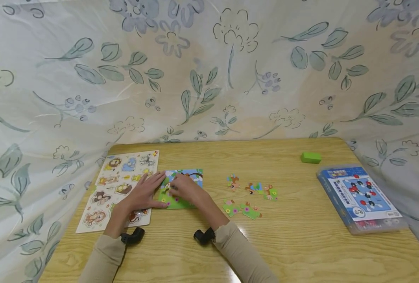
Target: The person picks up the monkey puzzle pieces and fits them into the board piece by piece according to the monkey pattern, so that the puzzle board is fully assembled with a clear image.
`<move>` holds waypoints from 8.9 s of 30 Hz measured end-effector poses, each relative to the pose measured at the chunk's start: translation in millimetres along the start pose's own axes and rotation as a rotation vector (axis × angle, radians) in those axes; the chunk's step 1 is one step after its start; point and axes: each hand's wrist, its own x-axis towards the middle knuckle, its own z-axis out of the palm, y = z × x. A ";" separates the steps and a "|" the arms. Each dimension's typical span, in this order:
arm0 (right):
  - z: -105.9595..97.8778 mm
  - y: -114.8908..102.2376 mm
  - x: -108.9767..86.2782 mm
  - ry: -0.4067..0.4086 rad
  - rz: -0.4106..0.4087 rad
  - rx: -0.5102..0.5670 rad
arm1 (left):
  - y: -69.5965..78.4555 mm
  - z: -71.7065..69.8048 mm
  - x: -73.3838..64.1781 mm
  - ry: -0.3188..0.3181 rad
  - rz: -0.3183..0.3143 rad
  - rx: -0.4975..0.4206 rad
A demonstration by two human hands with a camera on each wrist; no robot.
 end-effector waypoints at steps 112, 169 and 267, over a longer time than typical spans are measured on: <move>-5.8 -11.9 -18.5 -0.164 -0.024 -0.182 | -5.1 1.1 1.7 0.026 0.059 -0.007; -82.0 128.8 -145.5 0.003 0.139 0.039 | -6.0 1.4 3.0 0.012 0.043 -0.028; -79.8 126.4 -143.4 0.012 0.019 -0.184 | -3.2 -0.8 1.0 0.011 0.039 -0.016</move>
